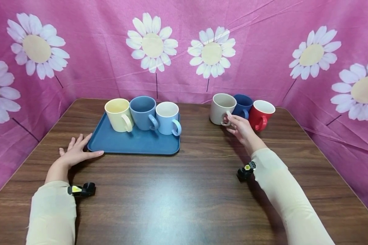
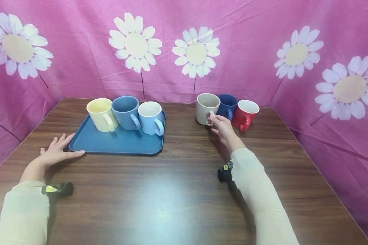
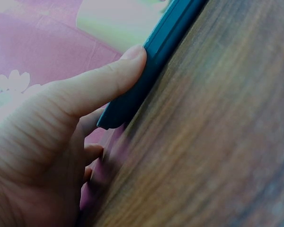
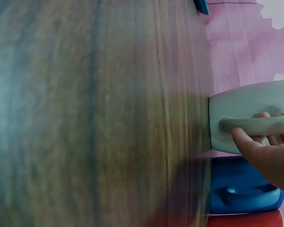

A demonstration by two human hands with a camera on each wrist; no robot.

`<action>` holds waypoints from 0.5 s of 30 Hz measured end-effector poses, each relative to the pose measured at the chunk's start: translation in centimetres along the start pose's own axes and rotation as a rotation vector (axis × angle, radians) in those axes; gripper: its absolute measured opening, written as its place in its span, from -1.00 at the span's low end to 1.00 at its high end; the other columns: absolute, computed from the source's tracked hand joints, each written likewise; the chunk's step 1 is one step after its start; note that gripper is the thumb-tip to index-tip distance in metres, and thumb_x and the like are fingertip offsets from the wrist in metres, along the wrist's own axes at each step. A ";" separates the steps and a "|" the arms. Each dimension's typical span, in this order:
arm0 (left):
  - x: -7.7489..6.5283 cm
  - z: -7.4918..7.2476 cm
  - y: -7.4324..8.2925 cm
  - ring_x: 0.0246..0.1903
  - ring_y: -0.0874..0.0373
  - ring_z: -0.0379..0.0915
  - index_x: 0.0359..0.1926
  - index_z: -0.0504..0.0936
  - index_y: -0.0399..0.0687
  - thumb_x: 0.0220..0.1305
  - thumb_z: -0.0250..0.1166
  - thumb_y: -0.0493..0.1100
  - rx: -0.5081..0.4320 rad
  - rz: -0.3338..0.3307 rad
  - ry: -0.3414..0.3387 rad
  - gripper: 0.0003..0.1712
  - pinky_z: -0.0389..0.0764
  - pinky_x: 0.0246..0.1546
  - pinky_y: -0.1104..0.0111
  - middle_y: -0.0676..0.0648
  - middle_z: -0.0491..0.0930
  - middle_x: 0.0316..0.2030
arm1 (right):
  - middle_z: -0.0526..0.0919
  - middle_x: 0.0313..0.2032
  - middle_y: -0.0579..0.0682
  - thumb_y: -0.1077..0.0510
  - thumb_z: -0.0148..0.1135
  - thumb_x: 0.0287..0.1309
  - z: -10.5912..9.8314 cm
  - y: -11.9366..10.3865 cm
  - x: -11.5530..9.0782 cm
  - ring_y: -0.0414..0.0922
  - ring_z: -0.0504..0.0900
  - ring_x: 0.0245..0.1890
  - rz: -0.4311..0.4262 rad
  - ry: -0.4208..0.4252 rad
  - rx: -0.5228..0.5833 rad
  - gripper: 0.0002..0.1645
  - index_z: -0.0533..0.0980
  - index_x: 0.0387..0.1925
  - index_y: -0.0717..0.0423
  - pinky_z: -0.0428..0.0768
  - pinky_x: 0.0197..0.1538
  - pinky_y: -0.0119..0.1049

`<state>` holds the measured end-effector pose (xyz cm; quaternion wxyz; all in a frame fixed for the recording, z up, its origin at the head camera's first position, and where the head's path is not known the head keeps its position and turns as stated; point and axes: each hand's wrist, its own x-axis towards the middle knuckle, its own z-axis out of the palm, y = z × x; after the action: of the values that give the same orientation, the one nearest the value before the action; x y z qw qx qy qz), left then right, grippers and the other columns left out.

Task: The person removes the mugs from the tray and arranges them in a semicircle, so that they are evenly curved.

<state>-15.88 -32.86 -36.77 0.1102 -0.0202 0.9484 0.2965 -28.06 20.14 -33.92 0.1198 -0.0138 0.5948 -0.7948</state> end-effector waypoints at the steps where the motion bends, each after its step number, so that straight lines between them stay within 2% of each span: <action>1: 0.0 0.0 0.0 0.13 -0.29 -0.77 0.31 -0.34 -0.12 -0.03 0.16 0.27 0.000 0.000 -0.001 0.14 -0.59 -0.23 -0.32 -0.44 -0.48 0.21 | 0.57 -0.36 -0.10 0.19 0.03 0.14 0.0 0.0 -0.2 -0.01 0.18 0.08 -0.004 0.000 -0.010 -0.88 0.42 -0.30 0.16 -0.08 0.17 0.04; 4: 0.0 0.0 0.1 0.13 -0.29 -0.77 0.31 -0.34 -0.12 -0.03 0.16 0.27 -0.001 0.001 -0.002 0.14 -0.59 -0.23 -0.32 -0.44 -0.48 0.21 | 0.53 -0.28 -0.11 0.18 0.06 0.12 -0.2 -0.1 -0.5 -0.02 0.13 0.11 -0.008 -0.001 -0.042 -0.76 0.36 -0.17 0.20 -0.08 0.17 0.05; 6: 0.0 0.0 0.1 0.13 -0.29 -0.77 0.31 -0.35 -0.11 -0.03 0.16 0.27 -0.004 0.001 -0.004 0.14 -0.60 -0.23 -0.32 -0.44 -0.49 0.20 | 0.46 -0.14 -0.03 0.18 0.06 0.13 -0.3 -0.1 -0.8 -0.03 0.09 0.14 -0.004 0.000 -0.060 -0.63 0.30 -0.04 0.24 -0.08 0.17 0.04; 10: 0.0 0.0 0.0 0.12 -0.30 -0.78 0.30 -0.35 -0.11 -0.02 0.16 0.26 -0.012 0.001 -0.006 0.14 -0.62 -0.24 -0.32 -0.44 -0.49 0.20 | 0.14 0.17 0.16 0.19 0.00 0.16 -0.4 -0.2 -1.1 -0.03 0.04 0.17 -0.006 -0.004 -0.160 -0.37 0.04 0.23 0.24 -0.07 0.18 0.02; 12: 0.0 0.0 -0.1 0.12 -0.29 -0.79 0.30 -0.35 -0.11 -0.02 0.16 0.26 -0.014 0.002 -0.006 0.14 -0.62 -0.25 -0.32 -0.44 -0.50 0.20 | 0.02 0.23 0.21 0.19 0.00 0.16 -0.5 -0.3 -1.3 -0.01 0.05 0.18 -0.016 0.000 -0.230 -0.28 -0.07 0.28 0.22 -0.05 0.18 0.01; 15: 0.1 0.0 -0.2 0.12 -0.29 -0.79 0.30 -0.35 -0.11 -0.02 0.16 0.26 -0.015 0.004 -0.005 0.14 -0.62 -0.25 -0.32 -0.43 -0.50 0.20 | -0.02 0.24 0.24 0.17 0.02 0.15 -0.4 -0.3 -1.7 0.03 0.08 0.17 -0.034 0.007 -0.334 -0.21 -0.15 0.30 0.18 0.00 0.17 0.00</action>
<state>-15.91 -32.96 -36.91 0.1117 -0.0186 0.9460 0.3036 -26.53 20.96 -33.57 0.1002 -0.0409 0.7186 -0.6869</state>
